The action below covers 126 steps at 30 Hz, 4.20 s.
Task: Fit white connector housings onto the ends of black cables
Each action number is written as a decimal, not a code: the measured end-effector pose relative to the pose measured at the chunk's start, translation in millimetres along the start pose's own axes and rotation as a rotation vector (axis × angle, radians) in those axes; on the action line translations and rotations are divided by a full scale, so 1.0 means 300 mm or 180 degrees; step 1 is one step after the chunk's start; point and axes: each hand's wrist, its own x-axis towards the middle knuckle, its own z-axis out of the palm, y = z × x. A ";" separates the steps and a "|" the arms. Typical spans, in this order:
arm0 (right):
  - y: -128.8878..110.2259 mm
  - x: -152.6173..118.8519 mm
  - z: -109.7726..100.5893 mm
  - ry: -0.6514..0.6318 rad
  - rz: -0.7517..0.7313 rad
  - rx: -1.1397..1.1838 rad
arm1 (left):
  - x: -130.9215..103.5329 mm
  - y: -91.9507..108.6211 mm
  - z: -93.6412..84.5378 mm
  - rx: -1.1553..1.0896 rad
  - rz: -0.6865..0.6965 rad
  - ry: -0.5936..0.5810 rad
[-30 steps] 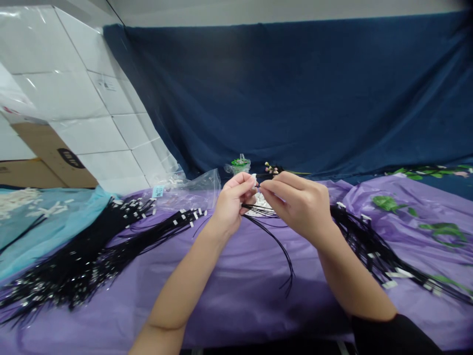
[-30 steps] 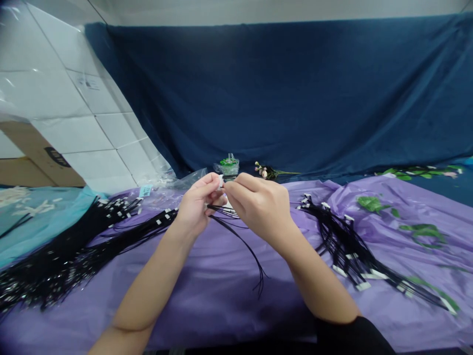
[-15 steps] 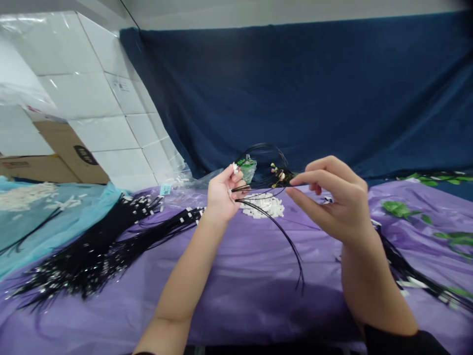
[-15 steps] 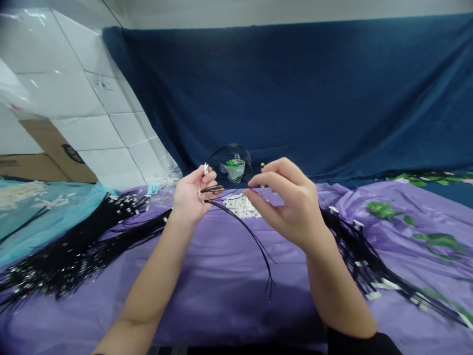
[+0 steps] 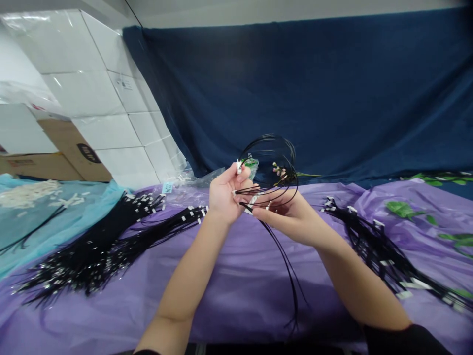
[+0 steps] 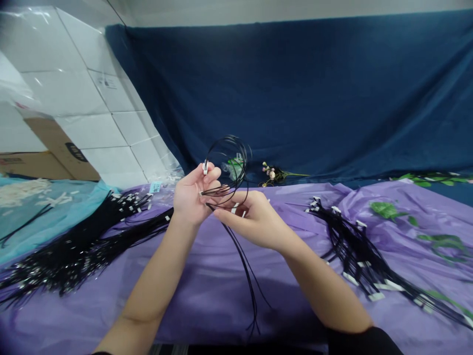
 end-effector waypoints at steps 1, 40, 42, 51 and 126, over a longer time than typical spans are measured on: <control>0.004 0.002 0.004 -0.0033 0.0021 0.0084 | -0.003 -0.001 0.004 0.0027 -0.0001 -0.0016; -0.059 -0.128 -0.325 -0.0711 -0.0771 0.0510 | 0.024 0.009 -0.033 -0.0280 0.0039 -0.0055; -0.061 -0.129 -0.341 -0.0666 -0.1158 0.0506 | 0.024 0.008 -0.027 -0.0165 0.0041 0.0122; -0.097 -0.164 -0.343 -0.0525 -0.1727 -0.0270 | 0.007 -0.039 0.033 0.0567 0.0535 0.0706; 0.025 0.007 -0.102 0.1344 -0.1885 -0.3693 | 0.002 -0.113 0.024 0.1395 0.0094 0.0393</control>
